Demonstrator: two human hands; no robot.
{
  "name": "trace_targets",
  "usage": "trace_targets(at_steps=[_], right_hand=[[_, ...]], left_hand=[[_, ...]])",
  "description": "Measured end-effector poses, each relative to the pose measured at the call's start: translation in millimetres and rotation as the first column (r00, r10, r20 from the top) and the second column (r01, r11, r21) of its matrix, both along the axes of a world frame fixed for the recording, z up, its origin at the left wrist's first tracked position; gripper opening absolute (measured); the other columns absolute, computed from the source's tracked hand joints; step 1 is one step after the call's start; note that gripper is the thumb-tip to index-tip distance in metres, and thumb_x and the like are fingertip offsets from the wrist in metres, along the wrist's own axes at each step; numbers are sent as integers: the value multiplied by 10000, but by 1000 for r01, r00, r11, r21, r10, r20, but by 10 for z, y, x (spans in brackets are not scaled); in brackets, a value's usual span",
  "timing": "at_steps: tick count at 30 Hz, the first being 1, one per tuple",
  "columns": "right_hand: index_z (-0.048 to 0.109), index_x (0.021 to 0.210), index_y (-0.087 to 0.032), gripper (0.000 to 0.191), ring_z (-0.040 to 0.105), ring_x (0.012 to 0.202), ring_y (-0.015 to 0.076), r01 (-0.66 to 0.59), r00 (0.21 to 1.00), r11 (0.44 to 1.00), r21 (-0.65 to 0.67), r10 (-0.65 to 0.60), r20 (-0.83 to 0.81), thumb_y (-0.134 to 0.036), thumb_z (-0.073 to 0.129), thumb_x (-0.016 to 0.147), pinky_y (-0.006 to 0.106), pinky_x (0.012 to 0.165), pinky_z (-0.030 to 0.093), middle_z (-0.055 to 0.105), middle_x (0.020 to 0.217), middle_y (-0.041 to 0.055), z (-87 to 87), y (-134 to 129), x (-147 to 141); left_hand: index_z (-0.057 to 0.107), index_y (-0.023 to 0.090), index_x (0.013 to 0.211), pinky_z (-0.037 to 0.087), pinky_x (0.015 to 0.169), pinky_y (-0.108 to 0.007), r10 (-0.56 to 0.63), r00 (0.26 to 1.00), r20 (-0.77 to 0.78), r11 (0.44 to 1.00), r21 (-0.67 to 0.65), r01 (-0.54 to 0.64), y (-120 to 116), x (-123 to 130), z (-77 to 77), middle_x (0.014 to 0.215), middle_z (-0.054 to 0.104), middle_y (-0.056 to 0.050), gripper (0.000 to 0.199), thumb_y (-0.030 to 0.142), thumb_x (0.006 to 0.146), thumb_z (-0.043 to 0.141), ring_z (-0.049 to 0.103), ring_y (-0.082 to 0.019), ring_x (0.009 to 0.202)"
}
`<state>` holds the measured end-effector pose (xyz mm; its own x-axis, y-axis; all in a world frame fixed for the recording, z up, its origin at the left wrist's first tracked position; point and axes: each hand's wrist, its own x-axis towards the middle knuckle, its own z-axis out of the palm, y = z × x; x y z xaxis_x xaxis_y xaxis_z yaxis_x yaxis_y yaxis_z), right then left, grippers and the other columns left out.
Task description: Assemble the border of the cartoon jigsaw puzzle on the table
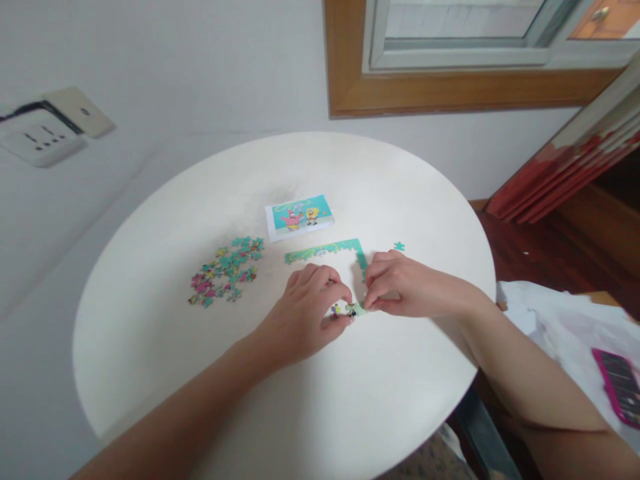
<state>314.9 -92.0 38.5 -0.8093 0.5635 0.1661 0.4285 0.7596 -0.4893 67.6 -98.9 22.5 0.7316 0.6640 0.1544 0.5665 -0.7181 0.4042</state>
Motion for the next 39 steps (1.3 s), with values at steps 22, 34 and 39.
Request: trace_targets(at_steps=[22, 34, 39], right_hand=[[765, 848, -232, 170, 549, 876, 185, 3, 1000, 1000, -27, -3, 9, -102, 656, 860, 340, 841, 364, 708, 853, 18, -5, -5, 2], [765, 853, -231, 162, 556, 871, 179, -1, 1000, 999, -45, 2, 10, -99, 671, 853, 334, 846, 365, 710, 853, 13, -4, -1, 8], [767, 871, -231, 155, 562, 854, 162, 0, 1000, 999, -50, 0, -7, -109, 670, 865, 328, 857, 367, 713, 846, 2, 4, -7, -3]], left_hand=[[661, 231, 1002, 357, 964, -420, -5, 999, 33, 1000, -5, 5, 8, 3, -35, 1086, 583, -38, 145, 216, 862, 695, 496, -245, 1093], [706, 241, 948, 373, 976, -443, 38, 998, 41, 999, -22, -37, 14, 14, -19, 1069, 592, -37, 83, 230, 868, 686, 514, -251, 1089], [682, 223, 1062, 410, 963, -392, 33, 991, 132, 999, 8, -35, 198, -197, 108, 1048, 603, -43, 185, 205, 963, 528, 546, -210, 1029]])
